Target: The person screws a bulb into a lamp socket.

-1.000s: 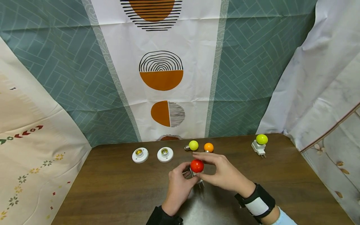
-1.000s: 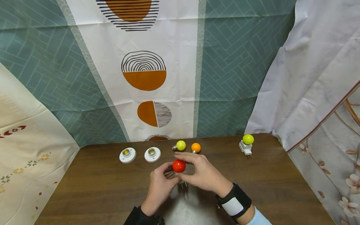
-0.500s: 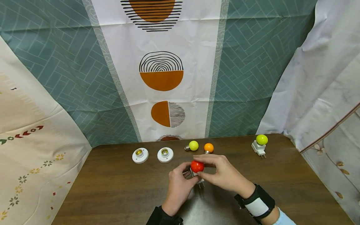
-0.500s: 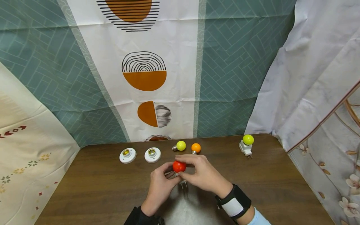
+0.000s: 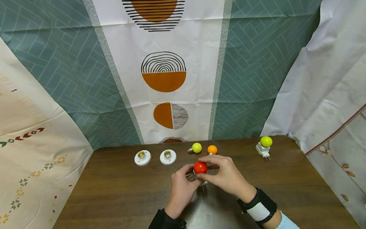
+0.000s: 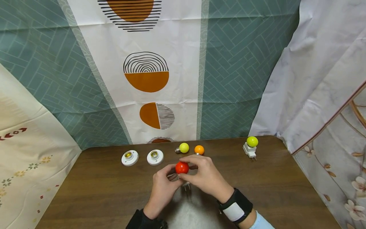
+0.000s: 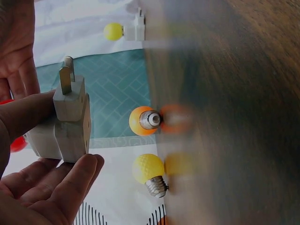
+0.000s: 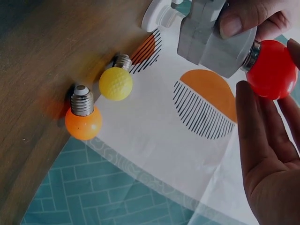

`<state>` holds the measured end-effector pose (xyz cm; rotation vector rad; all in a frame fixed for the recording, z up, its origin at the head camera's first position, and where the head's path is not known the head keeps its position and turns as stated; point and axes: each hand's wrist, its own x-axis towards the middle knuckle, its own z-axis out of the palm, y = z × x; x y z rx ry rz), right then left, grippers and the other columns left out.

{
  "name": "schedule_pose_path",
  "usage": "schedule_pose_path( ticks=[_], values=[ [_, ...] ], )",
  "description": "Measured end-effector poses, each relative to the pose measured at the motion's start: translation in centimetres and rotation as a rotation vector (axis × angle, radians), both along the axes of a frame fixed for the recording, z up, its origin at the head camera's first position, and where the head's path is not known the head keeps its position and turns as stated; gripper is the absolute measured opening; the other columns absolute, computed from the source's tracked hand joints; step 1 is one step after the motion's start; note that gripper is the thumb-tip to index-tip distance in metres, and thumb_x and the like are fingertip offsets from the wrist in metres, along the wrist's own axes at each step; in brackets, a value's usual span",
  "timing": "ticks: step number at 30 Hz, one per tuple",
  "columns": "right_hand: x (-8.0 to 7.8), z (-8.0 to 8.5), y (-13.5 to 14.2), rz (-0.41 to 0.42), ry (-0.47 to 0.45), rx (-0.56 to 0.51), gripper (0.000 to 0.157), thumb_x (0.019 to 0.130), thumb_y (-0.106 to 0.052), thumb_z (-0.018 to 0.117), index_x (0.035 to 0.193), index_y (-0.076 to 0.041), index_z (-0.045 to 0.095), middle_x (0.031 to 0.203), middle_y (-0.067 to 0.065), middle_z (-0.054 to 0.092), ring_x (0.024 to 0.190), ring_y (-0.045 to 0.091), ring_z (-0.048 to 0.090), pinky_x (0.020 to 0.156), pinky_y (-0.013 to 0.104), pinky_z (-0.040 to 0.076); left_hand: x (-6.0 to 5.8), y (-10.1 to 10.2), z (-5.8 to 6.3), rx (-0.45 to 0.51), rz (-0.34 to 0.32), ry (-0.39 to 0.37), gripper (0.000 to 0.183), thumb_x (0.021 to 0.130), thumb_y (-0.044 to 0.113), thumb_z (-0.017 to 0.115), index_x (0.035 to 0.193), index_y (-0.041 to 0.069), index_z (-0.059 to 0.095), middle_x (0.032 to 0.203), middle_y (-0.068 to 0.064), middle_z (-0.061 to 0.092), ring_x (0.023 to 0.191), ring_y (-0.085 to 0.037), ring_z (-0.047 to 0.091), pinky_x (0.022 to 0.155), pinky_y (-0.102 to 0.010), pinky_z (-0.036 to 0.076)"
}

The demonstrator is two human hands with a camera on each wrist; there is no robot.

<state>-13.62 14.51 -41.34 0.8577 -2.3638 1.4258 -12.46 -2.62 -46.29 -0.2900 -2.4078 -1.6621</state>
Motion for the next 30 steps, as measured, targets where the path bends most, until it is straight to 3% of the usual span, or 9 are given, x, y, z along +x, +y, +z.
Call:
schedule_pose_path(
  ticks=[5,10,16,20,30],
  values=[
    [0.06,0.13,0.02,-0.018,-0.014,0.029,0.048,0.070,-0.029,0.081,0.115,-0.028,0.063,0.109,-0.012,0.060,0.091,0.007,0.059,0.076,0.031,0.050,-0.02,-0.04,0.04,-0.008,0.000,-0.002,0.036,0.072,0.017,0.077,0.105,0.017,0.064,0.096,0.007,0.064,0.089,-0.007,0.060,0.075,-0.023,0.047],
    [0.01,0.62,0.38,0.026,-0.020,0.080,0.054,0.074,-0.037,0.077,0.124,-0.031,0.057,0.120,-0.012,0.056,0.102,0.008,0.056,0.084,0.033,0.047,-0.04,-0.06,0.02,-0.005,-0.004,-0.001,0.036,0.072,0.016,0.077,0.106,0.016,0.064,0.096,0.006,0.064,0.089,-0.007,0.060,0.075,-0.023,0.047],
    [-0.23,0.84,0.72,0.115,-0.021,0.139,0.055,0.079,-0.027,0.073,0.130,-0.030,0.052,0.125,-0.014,0.053,0.111,0.009,0.051,0.089,0.032,0.043,-0.02,-0.02,0.04,0.008,-0.006,-0.022,0.036,0.071,0.018,0.078,0.105,0.017,0.064,0.096,0.006,0.064,0.088,-0.005,0.060,0.075,-0.024,0.048],
    [-0.40,0.70,0.75,0.132,-0.010,0.167,0.055,0.079,-0.020,0.072,0.130,-0.029,0.052,0.126,-0.015,0.052,0.116,0.010,0.047,0.093,0.033,0.040,-0.04,-0.02,-0.01,0.016,-0.013,-0.034,0.037,0.071,0.018,0.078,0.105,0.017,0.064,0.096,0.005,0.064,0.088,-0.006,0.061,0.074,-0.024,0.048],
    [-0.36,0.45,0.51,0.130,-0.062,0.104,0.047,0.080,-0.019,0.073,0.124,-0.027,0.057,0.118,-0.014,0.057,0.105,0.009,0.055,0.085,0.029,0.045,-0.03,-0.01,-0.07,0.019,-0.014,-0.030,0.037,0.071,0.020,0.078,0.105,0.018,0.064,0.096,0.007,0.064,0.088,-0.006,0.061,0.075,-0.023,0.048]
  ],
)
